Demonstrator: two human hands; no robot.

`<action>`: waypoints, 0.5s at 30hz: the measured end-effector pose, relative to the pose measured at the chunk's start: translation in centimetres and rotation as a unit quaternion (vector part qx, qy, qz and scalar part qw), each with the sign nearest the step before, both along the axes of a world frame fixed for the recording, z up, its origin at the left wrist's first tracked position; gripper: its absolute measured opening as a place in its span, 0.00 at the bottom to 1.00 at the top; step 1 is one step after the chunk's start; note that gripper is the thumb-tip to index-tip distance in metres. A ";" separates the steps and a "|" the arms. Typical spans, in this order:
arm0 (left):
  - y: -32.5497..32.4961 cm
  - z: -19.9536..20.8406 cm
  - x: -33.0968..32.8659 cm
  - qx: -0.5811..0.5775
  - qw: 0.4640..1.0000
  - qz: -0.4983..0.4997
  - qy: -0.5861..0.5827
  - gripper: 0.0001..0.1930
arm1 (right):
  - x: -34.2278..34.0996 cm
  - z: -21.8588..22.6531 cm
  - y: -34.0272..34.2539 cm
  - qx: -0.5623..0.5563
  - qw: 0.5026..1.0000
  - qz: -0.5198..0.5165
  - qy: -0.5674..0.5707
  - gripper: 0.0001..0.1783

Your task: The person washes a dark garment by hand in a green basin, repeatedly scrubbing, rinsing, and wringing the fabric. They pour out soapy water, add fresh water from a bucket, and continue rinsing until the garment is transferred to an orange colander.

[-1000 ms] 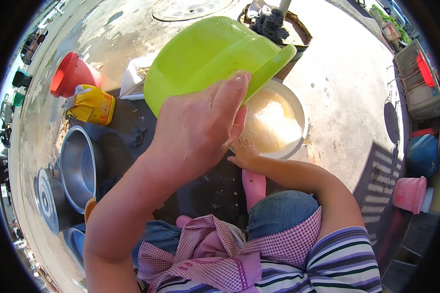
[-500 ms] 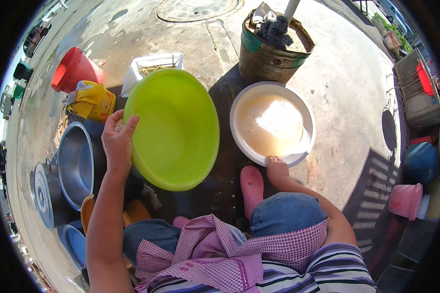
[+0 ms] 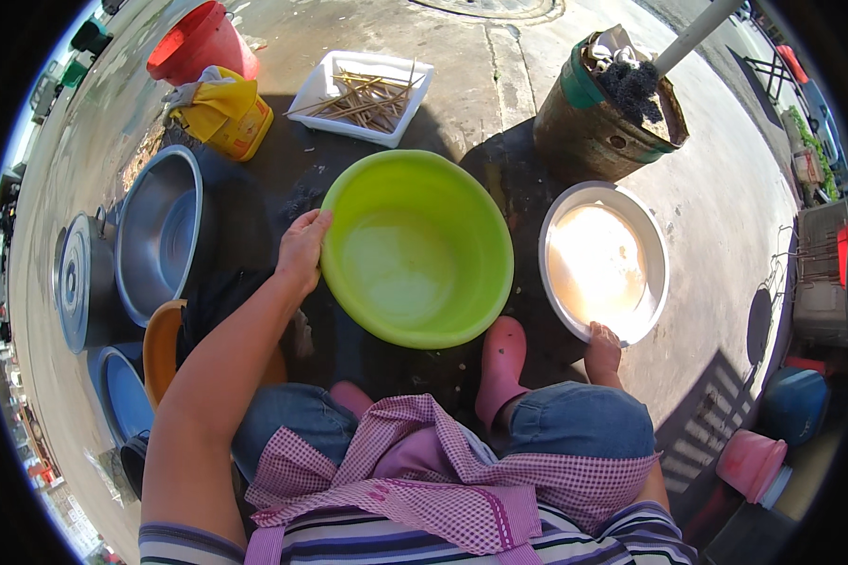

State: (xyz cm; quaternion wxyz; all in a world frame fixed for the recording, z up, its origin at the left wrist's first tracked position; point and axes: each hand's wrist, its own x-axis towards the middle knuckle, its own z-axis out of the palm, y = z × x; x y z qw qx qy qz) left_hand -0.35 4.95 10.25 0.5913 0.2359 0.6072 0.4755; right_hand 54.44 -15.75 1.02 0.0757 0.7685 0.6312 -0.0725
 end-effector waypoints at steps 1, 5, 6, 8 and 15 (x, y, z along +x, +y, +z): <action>-0.2 -0.6 -0.7 -0.013 1.000 0.013 0.011 0.15 | 0.7 -0.3 -0.2 0.001 1.000 0.003 -0.017 0.15; -1.9 -2.1 -5.1 -0.096 0.953 -0.132 0.255 0.15 | 2.6 -0.7 0.9 -0.023 0.997 -0.013 -0.072 0.13; -2.8 -2.8 -6.4 -0.111 0.936 -0.162 0.293 0.15 | 2.5 -0.5 1.7 -0.022 0.998 -0.027 -0.055 0.13; -4.0 -3.7 -7.0 -0.106 0.884 -0.229 0.394 0.15 | 4.2 -1.4 2.6 -0.043 0.996 -0.054 -0.061 0.14; -6.8 9.3 -9.1 0.120 0.899 -0.149 0.394 0.11 | 2.7 1.8 4.6 -0.199 0.974 -0.100 -0.027 0.36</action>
